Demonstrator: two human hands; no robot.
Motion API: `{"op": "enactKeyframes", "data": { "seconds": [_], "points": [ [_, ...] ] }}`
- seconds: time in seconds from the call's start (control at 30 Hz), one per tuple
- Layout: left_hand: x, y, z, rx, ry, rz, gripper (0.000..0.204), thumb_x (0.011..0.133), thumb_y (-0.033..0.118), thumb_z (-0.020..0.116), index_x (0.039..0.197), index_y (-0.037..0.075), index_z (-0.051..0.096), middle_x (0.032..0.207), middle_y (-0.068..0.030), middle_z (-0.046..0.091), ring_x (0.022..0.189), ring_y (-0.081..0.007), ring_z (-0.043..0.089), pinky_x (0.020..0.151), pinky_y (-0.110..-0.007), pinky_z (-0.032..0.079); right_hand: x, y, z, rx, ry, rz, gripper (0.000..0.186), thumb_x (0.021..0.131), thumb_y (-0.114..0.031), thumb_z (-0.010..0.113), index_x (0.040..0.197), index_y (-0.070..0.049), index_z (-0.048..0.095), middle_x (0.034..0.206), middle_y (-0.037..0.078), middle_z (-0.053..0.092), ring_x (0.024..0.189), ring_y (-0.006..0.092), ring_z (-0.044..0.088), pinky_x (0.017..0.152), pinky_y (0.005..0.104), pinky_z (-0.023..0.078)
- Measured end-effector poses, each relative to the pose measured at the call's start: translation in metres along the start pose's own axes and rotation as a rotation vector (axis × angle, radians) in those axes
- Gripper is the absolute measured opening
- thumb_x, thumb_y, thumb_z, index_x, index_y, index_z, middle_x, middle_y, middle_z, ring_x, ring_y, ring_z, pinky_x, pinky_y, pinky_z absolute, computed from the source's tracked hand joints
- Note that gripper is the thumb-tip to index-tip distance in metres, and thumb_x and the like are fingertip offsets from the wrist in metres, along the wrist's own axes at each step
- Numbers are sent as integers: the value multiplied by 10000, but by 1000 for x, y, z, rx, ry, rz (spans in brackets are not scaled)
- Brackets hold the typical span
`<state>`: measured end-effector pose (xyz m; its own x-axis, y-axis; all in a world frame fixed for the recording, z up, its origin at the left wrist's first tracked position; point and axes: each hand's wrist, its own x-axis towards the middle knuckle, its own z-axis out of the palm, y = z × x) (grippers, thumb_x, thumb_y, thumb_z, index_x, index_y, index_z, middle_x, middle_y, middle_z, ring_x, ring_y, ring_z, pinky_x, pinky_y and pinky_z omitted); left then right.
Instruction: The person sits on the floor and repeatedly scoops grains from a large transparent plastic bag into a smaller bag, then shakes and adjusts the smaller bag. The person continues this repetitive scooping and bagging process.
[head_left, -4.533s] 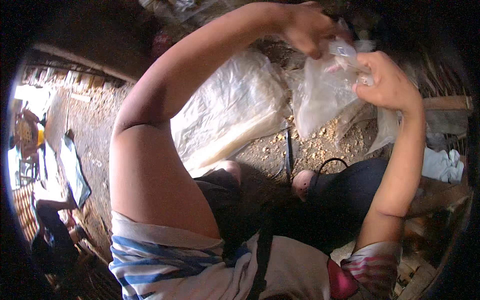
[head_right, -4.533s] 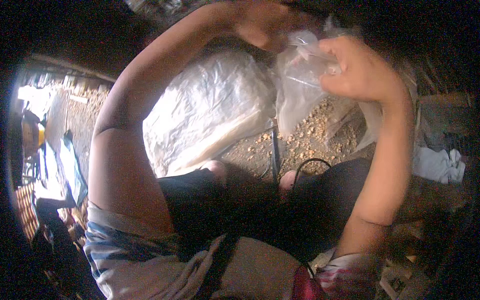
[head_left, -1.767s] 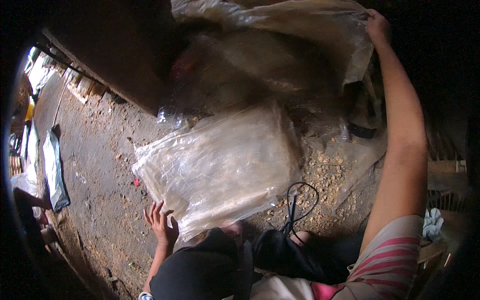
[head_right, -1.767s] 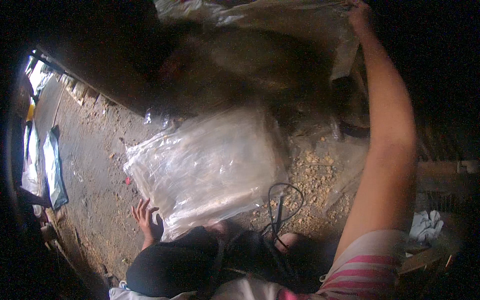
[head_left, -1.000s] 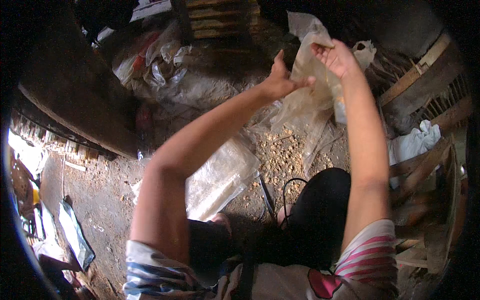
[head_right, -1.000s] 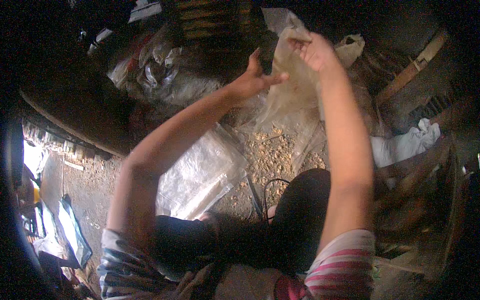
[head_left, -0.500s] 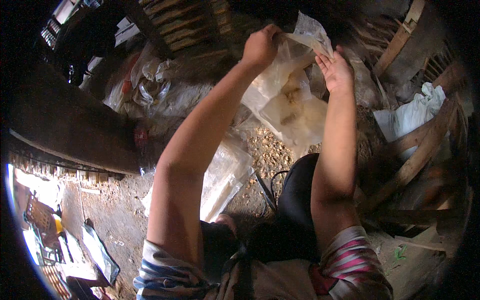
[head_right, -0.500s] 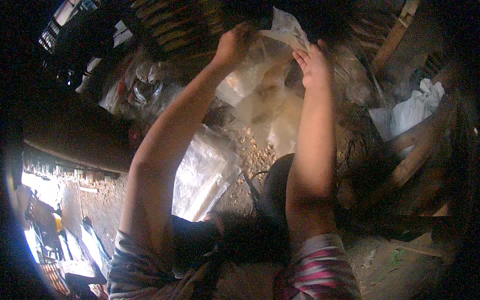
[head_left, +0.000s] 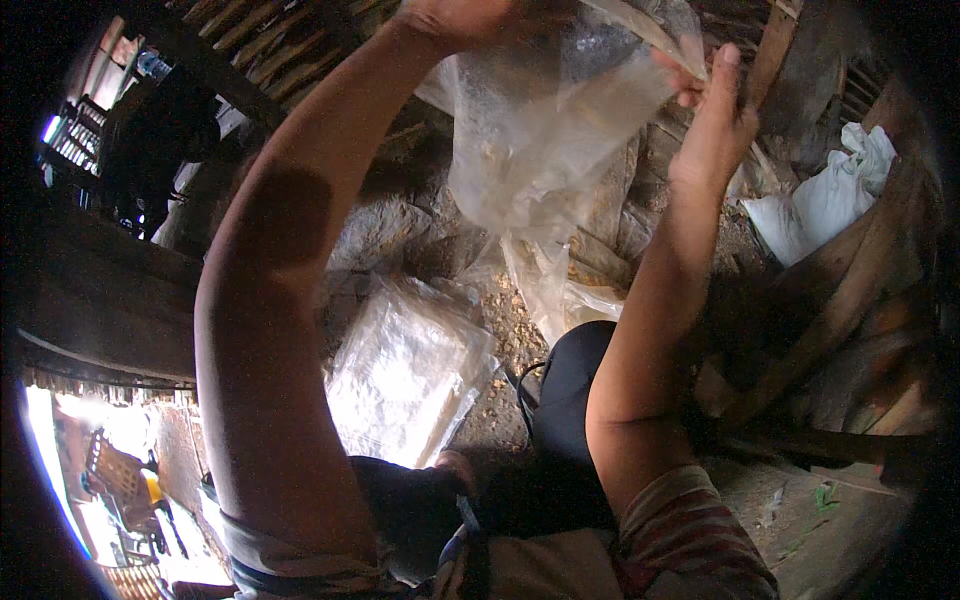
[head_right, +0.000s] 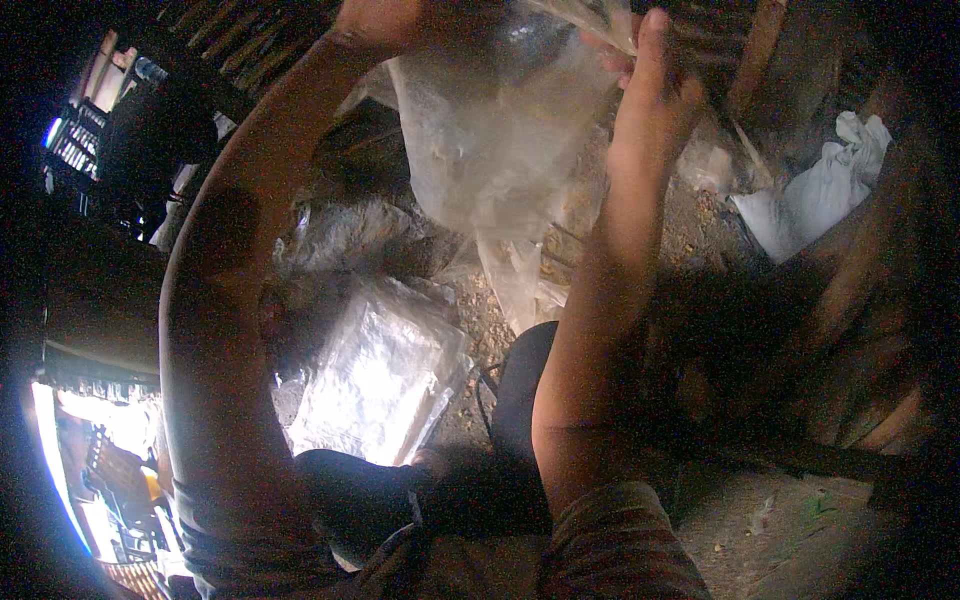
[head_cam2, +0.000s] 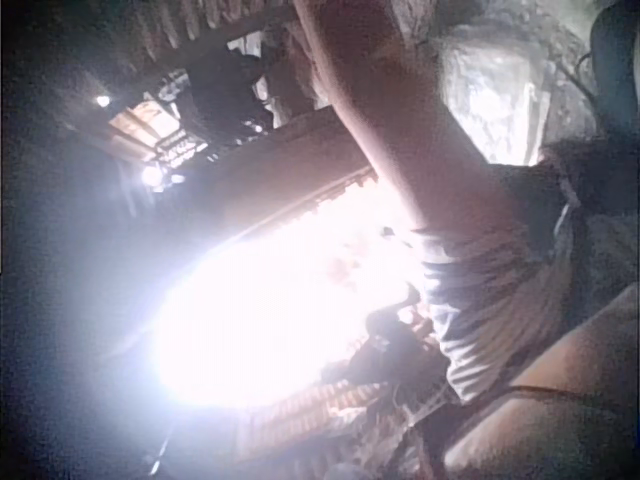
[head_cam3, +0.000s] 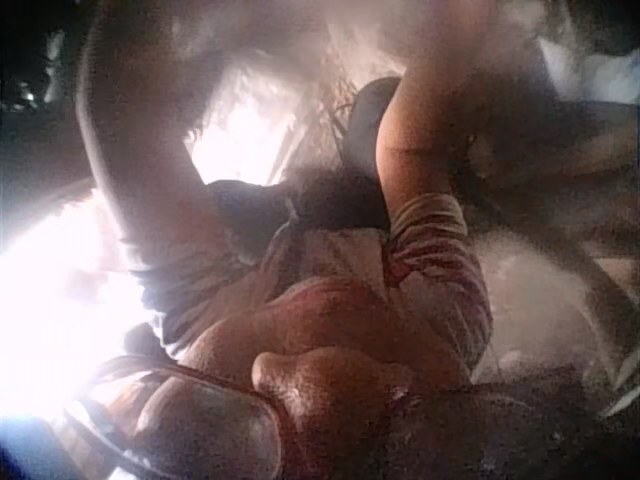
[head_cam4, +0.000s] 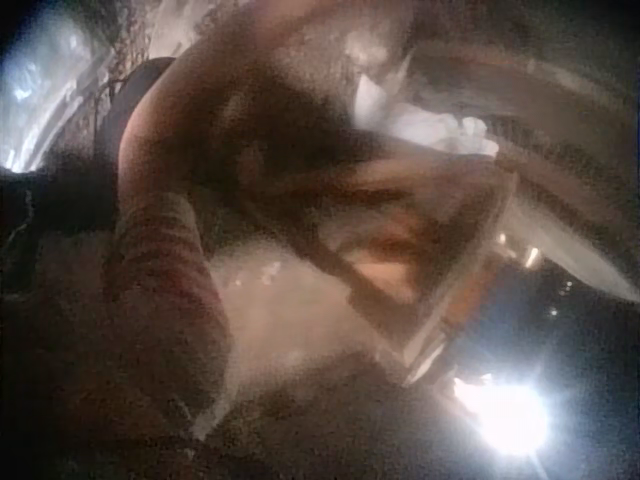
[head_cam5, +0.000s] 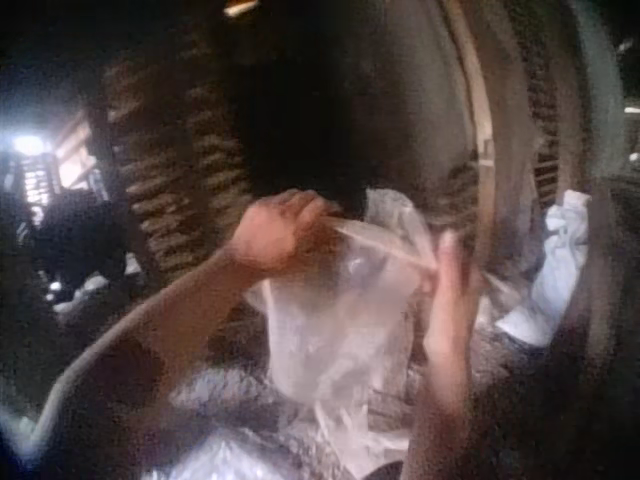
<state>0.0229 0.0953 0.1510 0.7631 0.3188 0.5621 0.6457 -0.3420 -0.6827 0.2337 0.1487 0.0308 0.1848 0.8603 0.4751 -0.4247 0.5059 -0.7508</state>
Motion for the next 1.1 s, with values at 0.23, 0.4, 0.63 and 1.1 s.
{"op": "enactKeyframes", "data": {
  "seconds": [0.23,0.4,0.63,1.1],
  "points": [
    [-6,18,-38,6,-39,44,271,663,141,736,872,94,570,789,-70,585,691,-266,610,568,-364,503,19,1,-24,52,-230,-330,816,860,-707,471,1409,-109,388,1283,176,549,1098,237,531,934,347,402],
    [-23,26,-52,-79,-88,106,272,664,139,740,870,100,567,808,-60,589,695,-250,609,580,-352,507,-5,50,-28,469,-919,286,1294,581,-807,670,1550,-149,119,1434,158,445,1287,258,459,1078,398,356],
    [-95,12,-58,170,-188,-195,240,808,189,707,952,82,547,916,-64,591,797,-241,588,674,-373,493,-38,48,7,301,-1035,217,1017,717,-506,802,1500,-82,310,1294,47,575,1156,160,550,1006,295,407],
    [-107,130,-77,-1151,292,-1658,539,862,344,732,1201,-4,499,1108,-160,599,967,-230,609,771,-360,516,-110,6,101,-6,-1022,-225,857,789,75,540,1520,-286,276,1505,161,386,1366,266,404,1146,331,278]
  ]
}}
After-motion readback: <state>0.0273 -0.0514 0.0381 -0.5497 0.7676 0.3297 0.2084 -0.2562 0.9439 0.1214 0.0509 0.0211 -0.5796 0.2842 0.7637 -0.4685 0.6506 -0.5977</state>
